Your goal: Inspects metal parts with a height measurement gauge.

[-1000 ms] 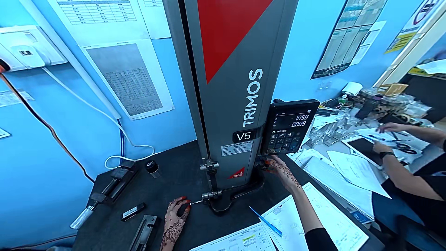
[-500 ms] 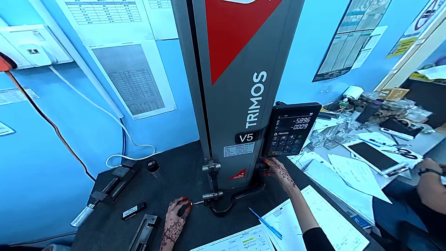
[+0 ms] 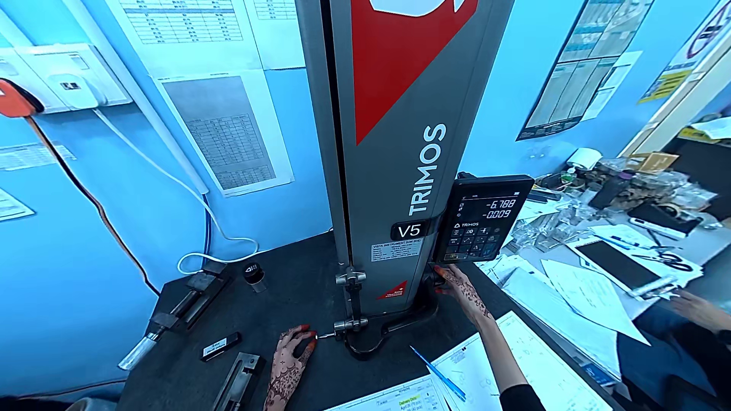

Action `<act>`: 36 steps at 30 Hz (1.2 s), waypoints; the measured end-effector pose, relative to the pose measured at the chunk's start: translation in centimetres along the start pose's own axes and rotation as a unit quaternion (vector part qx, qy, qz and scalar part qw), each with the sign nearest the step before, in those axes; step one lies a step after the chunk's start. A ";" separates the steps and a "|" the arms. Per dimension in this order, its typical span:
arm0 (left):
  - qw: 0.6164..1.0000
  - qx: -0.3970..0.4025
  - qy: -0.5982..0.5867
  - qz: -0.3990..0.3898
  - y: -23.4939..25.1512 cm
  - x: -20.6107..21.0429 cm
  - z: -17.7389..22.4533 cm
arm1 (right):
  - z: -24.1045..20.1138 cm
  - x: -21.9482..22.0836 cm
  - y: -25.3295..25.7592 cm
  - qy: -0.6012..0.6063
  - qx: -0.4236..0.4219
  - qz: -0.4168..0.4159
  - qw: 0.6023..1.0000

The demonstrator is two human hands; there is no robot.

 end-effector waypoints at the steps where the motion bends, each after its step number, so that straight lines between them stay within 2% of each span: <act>1: 1.000 0.000 0.001 0.000 0.0 0.0 0.0 | 0.0 0.0 0.0 -0.002 0.000 0.001 1.000; 12: 1.000 0.020 0.023 -0.007 0.1 0.1 0.3 | -0.1 -0.4 0.3 -0.003 -0.010 -0.014 1.000; 25: 0.999 0.023 0.031 -0.005 0.0 0.2 0.2 | -1.1 0.4 0.9 -0.075 0.036 0.047 0.995; 36: 0.999 0.028 0.045 -0.001 -0.1 0.3 0.3 | -0.4 0.6 1.5 -0.088 0.045 0.055 0.994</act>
Point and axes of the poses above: each hand's wrist, its own y-axis towards the middle knuckle, its own x-axis out of the palm, z = x × y, the point moved 4 cm from there along y, towards the middle knuckle, and after that the axes turned 5 degrees about x, right-handed, at the moved point
